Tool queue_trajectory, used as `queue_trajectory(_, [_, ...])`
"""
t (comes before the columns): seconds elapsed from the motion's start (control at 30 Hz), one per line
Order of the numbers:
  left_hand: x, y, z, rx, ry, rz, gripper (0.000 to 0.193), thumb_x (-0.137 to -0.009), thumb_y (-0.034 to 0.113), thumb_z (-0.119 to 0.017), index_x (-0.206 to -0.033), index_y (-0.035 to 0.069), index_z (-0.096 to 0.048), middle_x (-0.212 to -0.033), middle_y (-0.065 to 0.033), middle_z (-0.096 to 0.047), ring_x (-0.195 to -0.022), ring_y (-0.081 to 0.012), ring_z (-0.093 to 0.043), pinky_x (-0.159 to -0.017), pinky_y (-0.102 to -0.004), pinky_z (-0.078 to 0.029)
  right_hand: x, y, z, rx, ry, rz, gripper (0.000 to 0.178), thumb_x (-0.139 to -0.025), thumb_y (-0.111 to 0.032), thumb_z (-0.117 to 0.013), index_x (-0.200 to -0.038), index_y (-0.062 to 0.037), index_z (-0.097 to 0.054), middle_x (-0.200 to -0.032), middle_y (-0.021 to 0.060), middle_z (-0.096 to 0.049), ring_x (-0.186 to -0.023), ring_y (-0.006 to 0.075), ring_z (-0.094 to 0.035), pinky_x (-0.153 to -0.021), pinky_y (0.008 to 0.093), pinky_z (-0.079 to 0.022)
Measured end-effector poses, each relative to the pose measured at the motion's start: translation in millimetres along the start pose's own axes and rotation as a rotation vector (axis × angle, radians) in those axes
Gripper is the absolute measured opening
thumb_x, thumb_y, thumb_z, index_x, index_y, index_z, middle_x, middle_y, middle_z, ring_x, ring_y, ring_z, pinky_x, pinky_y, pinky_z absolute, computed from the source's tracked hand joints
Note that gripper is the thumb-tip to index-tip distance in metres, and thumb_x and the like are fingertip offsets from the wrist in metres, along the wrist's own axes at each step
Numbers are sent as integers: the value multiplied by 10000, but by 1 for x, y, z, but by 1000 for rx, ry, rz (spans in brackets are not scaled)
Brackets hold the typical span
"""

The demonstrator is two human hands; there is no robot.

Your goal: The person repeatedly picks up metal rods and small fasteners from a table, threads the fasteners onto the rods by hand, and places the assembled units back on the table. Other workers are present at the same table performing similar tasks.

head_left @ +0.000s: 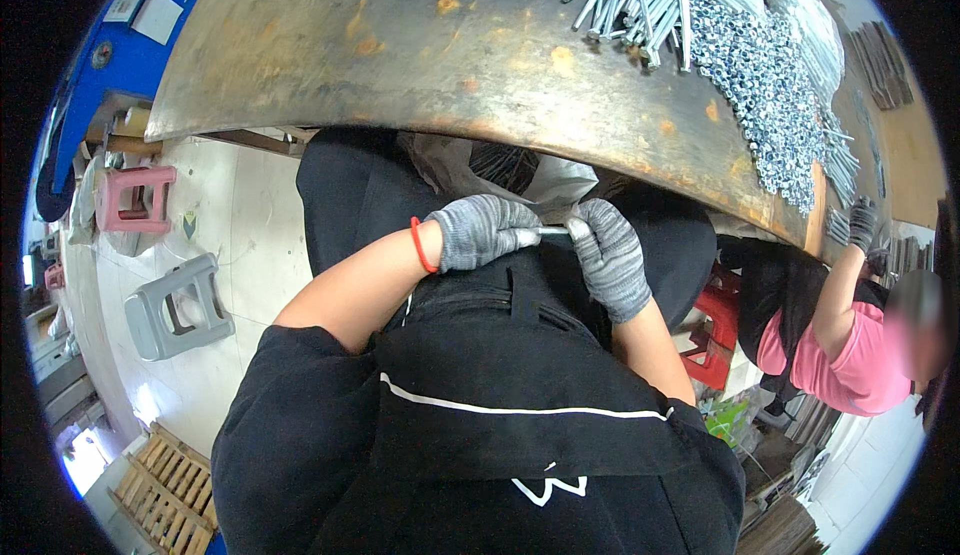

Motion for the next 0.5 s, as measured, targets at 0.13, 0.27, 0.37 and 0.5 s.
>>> queue_trajectory(0.13, [-39,-37,-3,-350,-187,183,282,-884,329,-517,-1042,124,-630,-943,-160,-641,-890,-352,-595,-767,-395,-469,11,72,-34,-170,54,-316,274,-839,-143,-616,-1074,-22,-546,-833,177,-606,-734,321,-590,-684,374,-470])
queue_trajectory(0.27, [-92,-118,8,-660,-219,497,309,-873,321,-524,-1067,106,-631,-1009,-112,-647,-907,-283,-606,-795,-387,-468,18,99,-42,89,8,-331,489,-814,-267,-653,-1186,14,-506,-1083,215,-574,-945,317,-589,-841,371,-461])
queue_trajectory(0.37, [-118,-187,13,-594,-44,601,350,-858,339,-528,-1089,95,-623,-1054,-116,-629,-951,-283,-588,-829,-386,-448,19,102,-40,-54,-104,-456,402,-822,-294,-638,-1077,8,-571,-1043,209,-591,-945,318,-592,-836,367,-465])
queue_trajectory(0.5, [-149,-229,-38,-352,-126,465,407,-838,364,-533,-1119,81,-612,-1114,-121,-606,-1010,-283,-563,-874,-384,-421,25,111,-30,87,-125,-466,371,-828,-306,-618,-1059,-17,-590,-1029,201,-599,-951,336,-583,-848,377,-459])
Point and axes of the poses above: each hand's wrist, its own x-axis away from the middle knuckle, its own z-axis out of the back of the hand, y = z × x, the point moved 8 cm from there along -x, towards the middle knuckle
